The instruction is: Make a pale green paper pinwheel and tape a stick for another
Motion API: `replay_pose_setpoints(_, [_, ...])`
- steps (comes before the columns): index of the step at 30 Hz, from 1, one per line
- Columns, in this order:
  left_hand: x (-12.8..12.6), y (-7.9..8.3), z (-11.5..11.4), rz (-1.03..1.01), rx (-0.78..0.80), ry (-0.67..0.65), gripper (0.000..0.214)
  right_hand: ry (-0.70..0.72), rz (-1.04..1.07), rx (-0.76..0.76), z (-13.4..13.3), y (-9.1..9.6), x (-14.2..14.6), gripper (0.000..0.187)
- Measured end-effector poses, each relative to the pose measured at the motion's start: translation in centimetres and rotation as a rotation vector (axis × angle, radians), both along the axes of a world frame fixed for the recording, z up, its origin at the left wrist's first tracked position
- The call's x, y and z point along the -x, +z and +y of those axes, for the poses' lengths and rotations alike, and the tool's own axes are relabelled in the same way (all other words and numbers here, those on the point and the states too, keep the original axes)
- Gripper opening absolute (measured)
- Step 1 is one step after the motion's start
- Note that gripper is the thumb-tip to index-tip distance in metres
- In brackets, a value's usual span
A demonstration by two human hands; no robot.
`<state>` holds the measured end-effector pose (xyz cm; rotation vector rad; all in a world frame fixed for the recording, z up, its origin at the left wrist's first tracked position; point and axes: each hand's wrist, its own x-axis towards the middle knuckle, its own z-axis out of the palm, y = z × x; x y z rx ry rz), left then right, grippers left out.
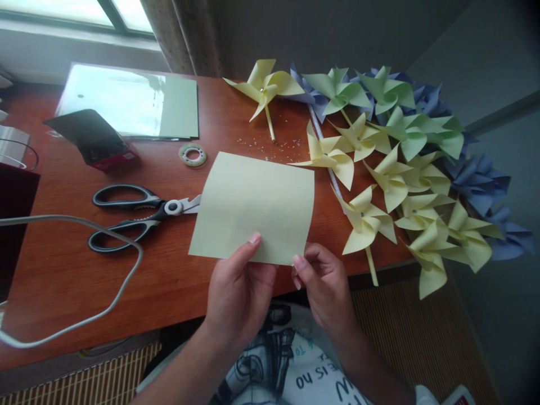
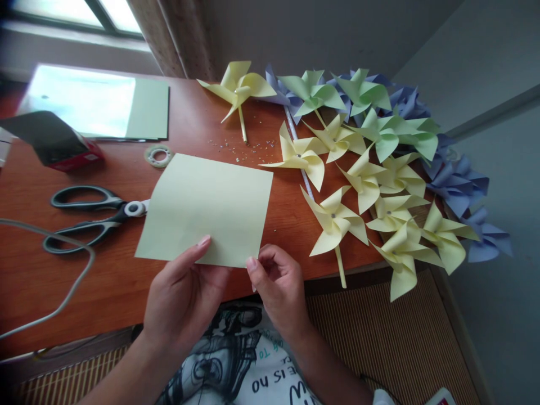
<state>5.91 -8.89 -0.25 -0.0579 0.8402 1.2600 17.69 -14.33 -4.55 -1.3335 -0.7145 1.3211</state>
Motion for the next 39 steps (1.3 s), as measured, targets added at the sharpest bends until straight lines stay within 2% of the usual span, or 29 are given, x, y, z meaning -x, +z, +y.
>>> replay_pose_setpoints(11, [0.1, 0.4, -0.1, -0.008, 0.026, 0.005, 0.056, -0.006, 0.041, -0.007, 0.2, 0.3, 0.3, 0.018])
replay_pose_setpoints(19, [0.3, 0.9, 0.1, -0.037, 0.053, 0.02, 0.05, 0.014, -0.003, -0.036, 0.2, 0.4, 0.5, 0.01])
replay_pose_setpoints(24, [0.4, 0.9, 0.1, -0.002, 0.02, -0.002, 0.052, 0.026, 0.001, -0.065, 0.2, 0.6, 0.5, 0.013])
replay_pose_setpoints(32, [0.4, 0.6, -0.3, 0.077, -0.03, -0.018, 0.052, -0.018, 0.037, -0.033, 0.2, 0.4, 0.9, 0.021])
replay_pose_setpoints(39, [0.3, 0.7, -0.5, 0.066, -0.026, -0.018, 0.056, -0.052, 0.113, -0.044, 0.5, 0.5, 1.2, 0.023])
